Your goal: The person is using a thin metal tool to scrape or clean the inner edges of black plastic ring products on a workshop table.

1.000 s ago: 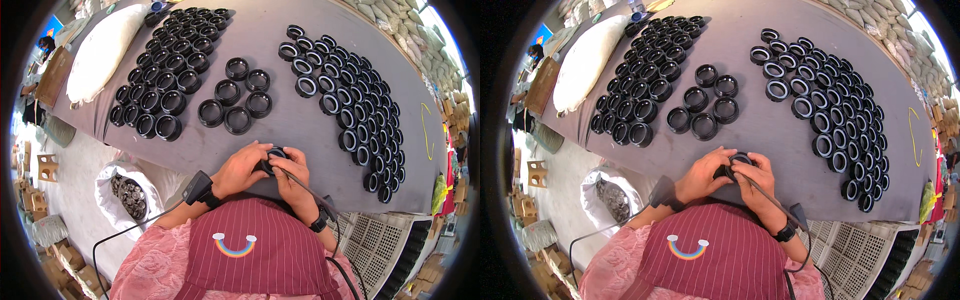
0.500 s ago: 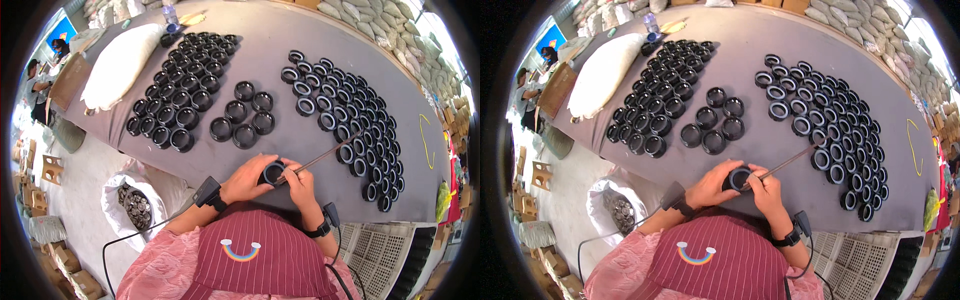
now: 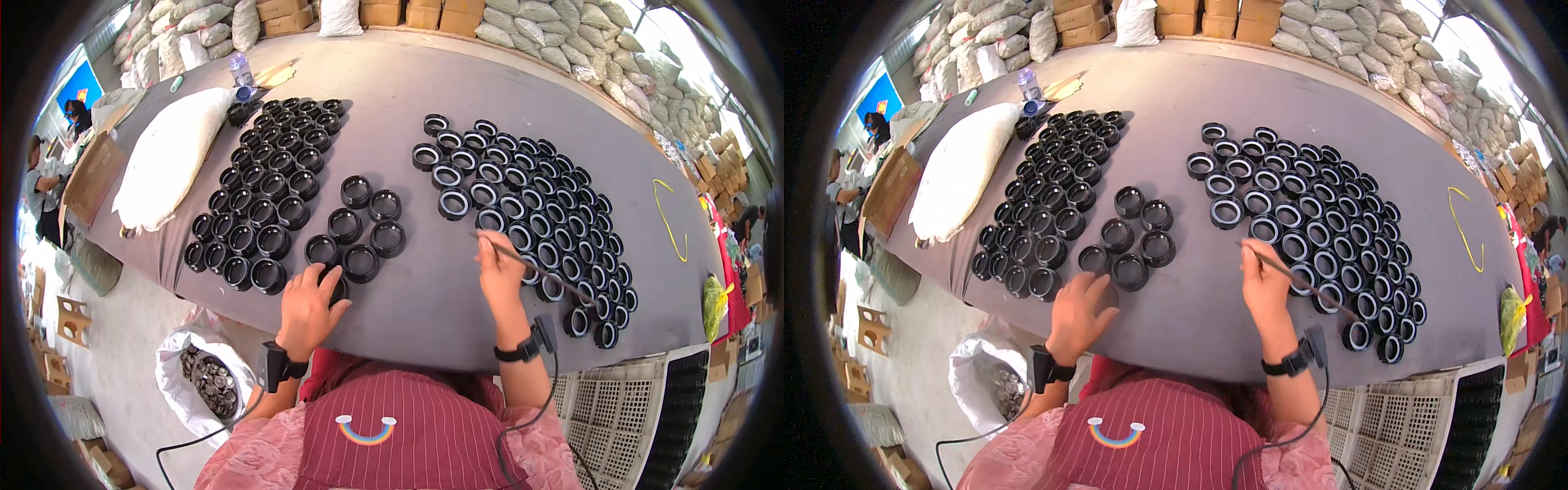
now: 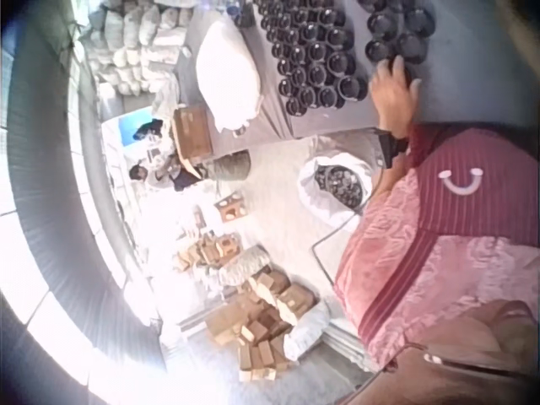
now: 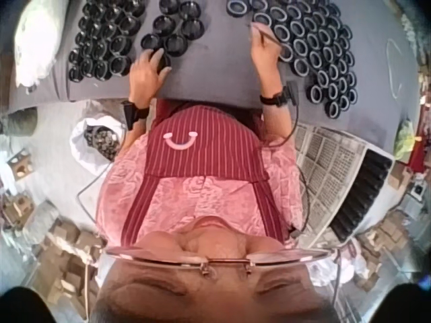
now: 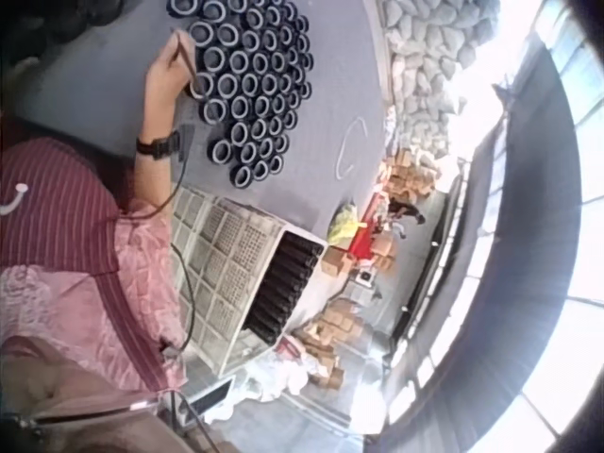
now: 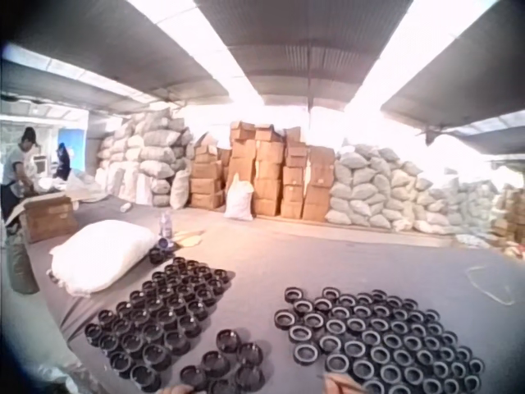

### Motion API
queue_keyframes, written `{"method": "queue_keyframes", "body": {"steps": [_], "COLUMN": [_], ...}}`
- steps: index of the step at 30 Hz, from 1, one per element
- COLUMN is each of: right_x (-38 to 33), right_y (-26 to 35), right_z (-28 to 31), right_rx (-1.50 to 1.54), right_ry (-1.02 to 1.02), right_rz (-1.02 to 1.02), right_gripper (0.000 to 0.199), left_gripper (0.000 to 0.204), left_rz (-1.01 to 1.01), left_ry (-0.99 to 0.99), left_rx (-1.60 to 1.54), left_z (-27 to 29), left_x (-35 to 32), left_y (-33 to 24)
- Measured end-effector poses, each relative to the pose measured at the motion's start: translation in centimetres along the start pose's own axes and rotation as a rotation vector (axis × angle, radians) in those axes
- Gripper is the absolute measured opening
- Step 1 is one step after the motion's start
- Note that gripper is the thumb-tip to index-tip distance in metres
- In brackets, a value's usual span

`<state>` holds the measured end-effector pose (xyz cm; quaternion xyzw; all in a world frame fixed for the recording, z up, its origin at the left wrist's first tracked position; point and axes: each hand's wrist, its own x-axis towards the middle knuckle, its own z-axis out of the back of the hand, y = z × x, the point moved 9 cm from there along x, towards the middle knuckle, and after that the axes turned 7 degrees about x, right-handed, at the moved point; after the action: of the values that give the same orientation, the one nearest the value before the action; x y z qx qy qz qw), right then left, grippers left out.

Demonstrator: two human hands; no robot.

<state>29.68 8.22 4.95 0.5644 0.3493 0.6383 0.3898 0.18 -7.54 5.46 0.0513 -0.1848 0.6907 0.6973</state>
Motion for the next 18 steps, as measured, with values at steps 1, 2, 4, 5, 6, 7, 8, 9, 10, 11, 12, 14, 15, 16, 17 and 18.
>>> {"method": "queue_keyframes", "body": {"steps": [1,2,4,5,6,7,8,9,10,11,12,14,15,16,17,18], "right_x": [1.3,2.5,4.4,5.1,5.4,5.4,5.4,5.1,4.7,3.9,2.8,0.1,-1.3,-2.9,-4.4,-5.7], "right_y": [-0.3,-1.4,-3.8,-5.1,-5.0,-5.5,-5.4,-5.2,-6.1,-5.5,-5.0,-3.9,-3.0,-1.9,-0.7,0.4], "right_z": [-0.8,-1.9,-3.4,-4.0,-4.7,-4.5,-5.3,-5.9,-5.5,-5.5,-5.6,-5.3,-5.1,-5.3,-5.2,-4.8], "right_rx": [0.001,-0.041,-0.08,-0.21,-0.34,-0.341,-0.392,-0.444,-0.541,-0.542,-0.492,-0.393,-0.394,-0.337,-0.283,-0.285], "right_ry": [0.002,0.032,0.064,0.081,0.105,0.107,0.146,0.184,0.19,0.199,0.22,0.259,0.27,0.341,0.404,0.408], "right_rz": [0.0,-0.045,-0.081,0.005,0.092,0.094,0.089,0.082,-0.053,-0.058,-0.058,-0.066,-0.083,-0.1,-0.121,-0.145], "right_gripper": [0.017,0.017,0.018,0.016,0.015,0.015,0.015,0.015,0.017,0.017,0.018,0.021,0.021,0.021,0.02,0.02], "left_gripper": [0.063,0.063,0.063,0.063,0.063,0.063,0.063,0.062,0.062,0.062,0.062,0.064,0.064,0.066,0.068,0.071], "left_rz": [0.047,0.047,0.018,0.016,-0.003,-0.025,-0.014,-0.054,-0.096,-0.089,-0.135,-0.203,-0.191,-0.179,-0.171,-0.162], "left_ry": [-0.005,-0.007,-0.165,-0.168,-0.214,-0.26,-0.26,-0.26,-0.258,-0.253,-0.247,-0.206,-0.191,-0.157,-0.121,-0.087], "left_rx": [-0.019,-0.018,0.002,0.002,0.044,0.086,0.092,-0.003,-0.099,-0.101,-0.198,-0.375,-0.38,-0.484,-0.593,-0.614], "left_z": [-0.5,-1.1,-0.6,-0.2,0.8,1.4,1.3,1.2,1.0,0.8,0.5,-0.1,-0.6,-1.3,-2.0,-2.4], "left_x": [0.0,-0.1,-0.6,-0.5,-0.6,-0.7,-1.1,-1.5,-1.8,-1.8,-1.7,-1.5,-1.3,-1.1,-0.8,-0.6], "left_y": [0.5,0.5,0.4,0.0,-0.8,-1.5,-1.6,-2.2,-2.8,-3.2,-4.2,-6.1,-6.6,-7.1,-7.5,-8.1]}}
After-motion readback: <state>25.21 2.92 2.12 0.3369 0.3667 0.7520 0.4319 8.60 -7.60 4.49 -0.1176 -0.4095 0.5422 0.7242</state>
